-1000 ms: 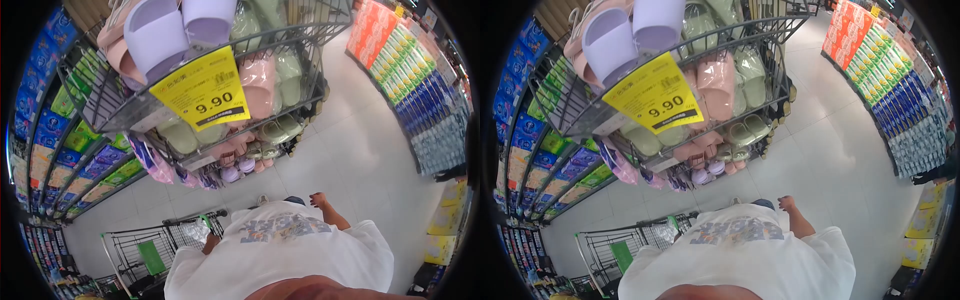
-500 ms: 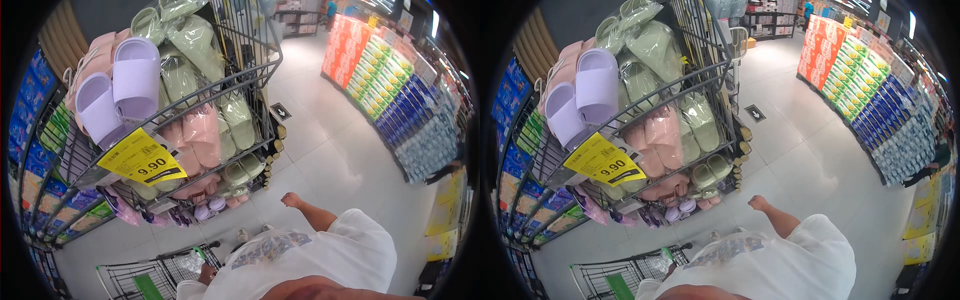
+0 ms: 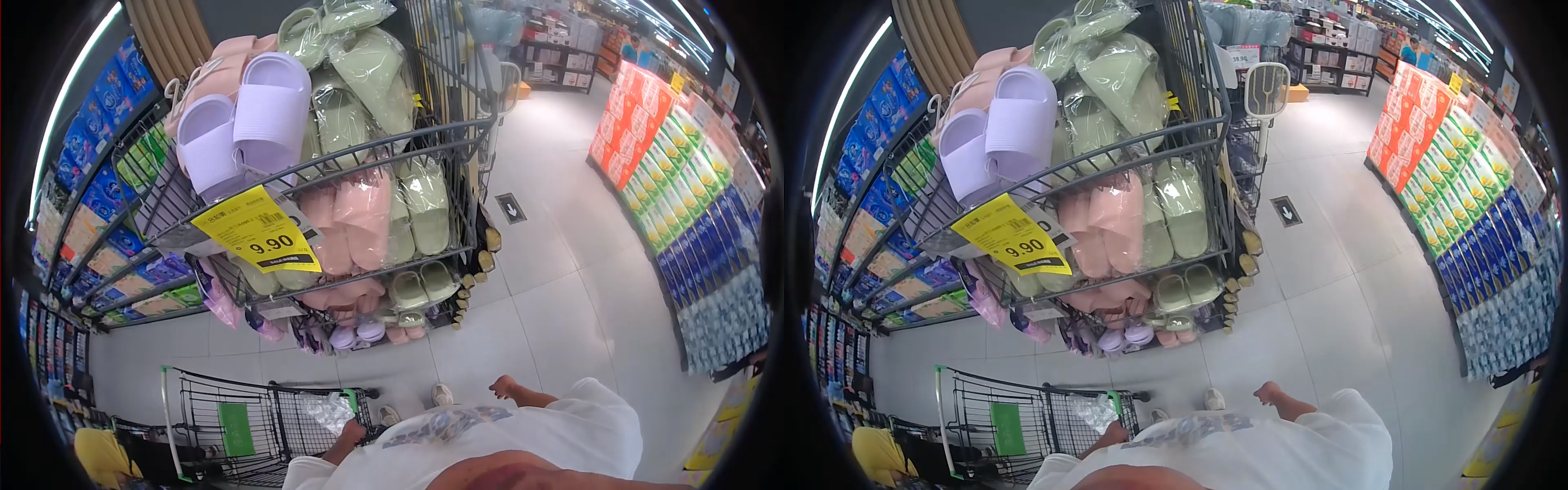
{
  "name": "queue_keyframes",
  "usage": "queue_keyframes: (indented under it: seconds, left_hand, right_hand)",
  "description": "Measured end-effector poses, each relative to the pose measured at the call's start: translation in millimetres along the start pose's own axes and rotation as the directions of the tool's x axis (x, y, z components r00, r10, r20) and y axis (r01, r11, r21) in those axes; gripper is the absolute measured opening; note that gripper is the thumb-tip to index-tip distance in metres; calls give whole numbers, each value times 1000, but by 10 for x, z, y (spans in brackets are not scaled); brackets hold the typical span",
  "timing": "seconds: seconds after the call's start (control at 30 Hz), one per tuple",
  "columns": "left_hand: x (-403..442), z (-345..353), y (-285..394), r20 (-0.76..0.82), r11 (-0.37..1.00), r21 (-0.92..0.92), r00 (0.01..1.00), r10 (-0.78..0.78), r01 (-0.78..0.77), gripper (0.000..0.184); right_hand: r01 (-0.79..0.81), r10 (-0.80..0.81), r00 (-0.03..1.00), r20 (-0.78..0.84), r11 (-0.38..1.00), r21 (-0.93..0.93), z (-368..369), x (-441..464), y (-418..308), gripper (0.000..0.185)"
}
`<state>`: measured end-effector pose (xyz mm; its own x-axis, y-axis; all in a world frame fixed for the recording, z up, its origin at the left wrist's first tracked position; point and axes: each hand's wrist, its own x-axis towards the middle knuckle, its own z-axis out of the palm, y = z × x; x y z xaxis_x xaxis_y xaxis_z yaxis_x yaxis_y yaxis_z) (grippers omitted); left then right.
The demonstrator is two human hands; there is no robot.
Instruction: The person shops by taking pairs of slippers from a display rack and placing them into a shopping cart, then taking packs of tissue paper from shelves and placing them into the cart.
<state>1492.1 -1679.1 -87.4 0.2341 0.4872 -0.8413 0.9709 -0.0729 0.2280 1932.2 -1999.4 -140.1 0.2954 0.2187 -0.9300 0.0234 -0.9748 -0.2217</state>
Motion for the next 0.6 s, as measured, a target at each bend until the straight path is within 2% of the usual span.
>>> queue_keyframes:
  seconds: [0.03,0.1,0.13,0.17,0.2,0.23,0.27,0.3,0.37,0.4,0.43,0.47,0.5,0.53,0.57,0.6]
  left_hand:
    - [64,66,-75,-6,1000,-2,1000,-3,3,28]
    - [-158,110,3,-207,968,83,946,251,-239,24]
    - [-314,52,82,-123,984,46,976,178,-174,31]
    - [-322,66,68,-124,984,43,976,179,-175,31]
    - [-295,87,43,-102,974,109,973,209,-198,34]
    - [-289,113,1,-78,960,174,968,237,-221,37]
    - [-683,1,208,-171,931,228,930,326,-284,36]
    - [-690,-10,204,-170,933,226,932,321,-281,36]
    - [-681,-65,171,-28,889,242,913,406,-388,35]
    - [-665,-100,141,46,875,224,902,430,-429,34]
    - [-657,-145,115,116,869,189,889,443,-458,33]
    - [-648,-197,91,182,867,144,874,451,-477,33]
    - [-616,-247,63,239,863,101,854,463,-496,32]
    - [-490,-341,91,247,787,426,894,375,-447,33]
    - [-101,-300,-102,93,760,464,879,468,-454,34]
    - [-336,-654,198,95,741,499,878,468,-449,34]
  right_hand:
    - [19,-19,1000,0,1000,4,34,49,-1,31]
    - [64,-64,998,6,995,-76,43,260,-56,25]
    - [104,-104,995,10,983,-150,55,388,-67,21]
    - [104,-104,995,8,983,-153,63,457,-105,21]
    - [307,-322,947,-7,910,-279,45,489,-188,16]
    - [482,-523,852,8,779,-401,33,506,-266,12]
    - [494,-534,846,-4,784,-376,36,490,-379,20]
    - [505,-543,840,-15,790,-348,44,465,-517,32]
    - [595,-681,732,-14,650,-473,92,434,-705,32]
    - [589,-717,692,89,488,-644,83,305,-850,32]
    - [578,-836,526,153,219,-786,121,234,-948,34]
    - [540,-839,515,176,158,-827,189,259,-1092,31]
    - [624,-766,642,-33,548,-557,230,-179,-1368,29]
    - [665,-747,653,-122,643,-380,320,-102,-1493,32]
    - [672,-726,662,-187,685,-283,380,-406,-1733,34]
    - [698,-773,609,-177,629,-343,393,-682,-2001,36]
